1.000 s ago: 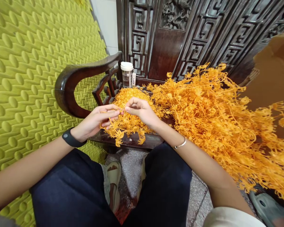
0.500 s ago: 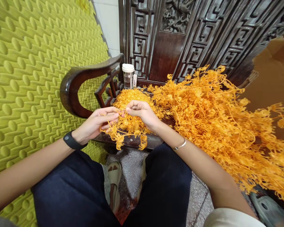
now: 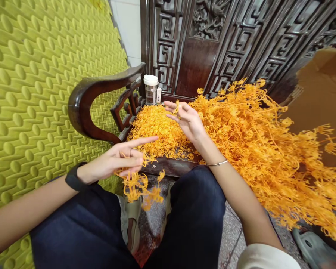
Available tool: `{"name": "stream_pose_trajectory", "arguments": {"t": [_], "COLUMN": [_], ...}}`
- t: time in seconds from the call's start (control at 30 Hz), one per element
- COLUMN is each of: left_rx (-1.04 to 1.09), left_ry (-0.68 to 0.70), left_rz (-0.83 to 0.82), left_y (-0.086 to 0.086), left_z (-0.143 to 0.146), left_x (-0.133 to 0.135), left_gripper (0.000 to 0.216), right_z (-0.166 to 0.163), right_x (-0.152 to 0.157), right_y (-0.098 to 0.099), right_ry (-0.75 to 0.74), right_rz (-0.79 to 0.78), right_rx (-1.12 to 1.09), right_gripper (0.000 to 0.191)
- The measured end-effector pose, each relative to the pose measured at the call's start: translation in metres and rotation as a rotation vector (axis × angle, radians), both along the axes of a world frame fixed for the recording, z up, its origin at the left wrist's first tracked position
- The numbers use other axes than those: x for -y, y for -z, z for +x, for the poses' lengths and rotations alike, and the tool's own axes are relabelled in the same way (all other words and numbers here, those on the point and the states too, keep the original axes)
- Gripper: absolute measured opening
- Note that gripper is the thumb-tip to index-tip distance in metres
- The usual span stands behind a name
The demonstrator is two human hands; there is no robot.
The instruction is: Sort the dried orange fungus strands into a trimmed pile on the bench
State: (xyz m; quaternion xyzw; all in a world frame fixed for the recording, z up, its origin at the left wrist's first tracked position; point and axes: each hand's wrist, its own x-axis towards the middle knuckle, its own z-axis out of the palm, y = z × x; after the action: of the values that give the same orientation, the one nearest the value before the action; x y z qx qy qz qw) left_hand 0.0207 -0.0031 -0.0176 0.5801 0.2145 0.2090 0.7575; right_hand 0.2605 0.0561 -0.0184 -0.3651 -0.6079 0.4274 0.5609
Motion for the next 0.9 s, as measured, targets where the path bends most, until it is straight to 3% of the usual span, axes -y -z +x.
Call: {"name": "stream_pose_trajectory", "arguments": {"t": [0.13, 0.2, 0.3, 0.4, 0.47, 0.6, 0.67, 0.77, 0.9], "left_rx": [0.017, 0.030, 0.051, 0.046, 0.040, 0.033, 0.054, 0.111, 0.120], "left_ry": [-0.029, -0.064, -0.135, -0.205, -0.239, -0.308, -0.354, -0.469, -0.511], "left_rz": [-0.002, -0.009, -0.007, 0.015, 0.031, 0.044, 0.040, 0.025, -0.010], "left_y": [0.007, 0.011, 0.015, 0.014, 0.012, 0.008, 0.008, 0.010, 0.010], "left_z": [0.012, 0.015, 0.016, 0.014, 0.013, 0.011, 0.011, 0.010, 0.009], "left_x": [0.000, -0.005, -0.015, -0.022, -0.024, -0.025, -0.026, -0.027, -0.027], "left_gripper": [0.056, 0.049, 0.042, 0.040, 0.038, 0.033, 0.033, 0.035, 0.035], "right_z": [0.006, 0.003, -0.002, -0.002, 0.002, 0.008, 0.005, -0.007, -0.024], "right_x": [-0.008, -0.005, -0.001, -0.004, -0.012, -0.022, -0.019, -0.004, 0.017], "right_y": [0.011, 0.012, 0.011, 0.014, 0.021, 0.033, 0.032, 0.019, 0.004], "right_ry": [0.374, 0.491, 0.576, 0.594, 0.531, 0.263, 0.196, 0.115, -0.206], "right_rz": [0.189, 0.304, 0.395, 0.381, 0.294, 0.020, -0.024, 0.016, 0.039], "right_rx": [0.090, 0.114, 0.168, 0.247, 0.322, 0.519, 0.538, 0.483, 0.564], "right_gripper": [0.021, 0.019, 0.017, 0.018, 0.028, 0.065, 0.060, 0.035, 0.032]}}
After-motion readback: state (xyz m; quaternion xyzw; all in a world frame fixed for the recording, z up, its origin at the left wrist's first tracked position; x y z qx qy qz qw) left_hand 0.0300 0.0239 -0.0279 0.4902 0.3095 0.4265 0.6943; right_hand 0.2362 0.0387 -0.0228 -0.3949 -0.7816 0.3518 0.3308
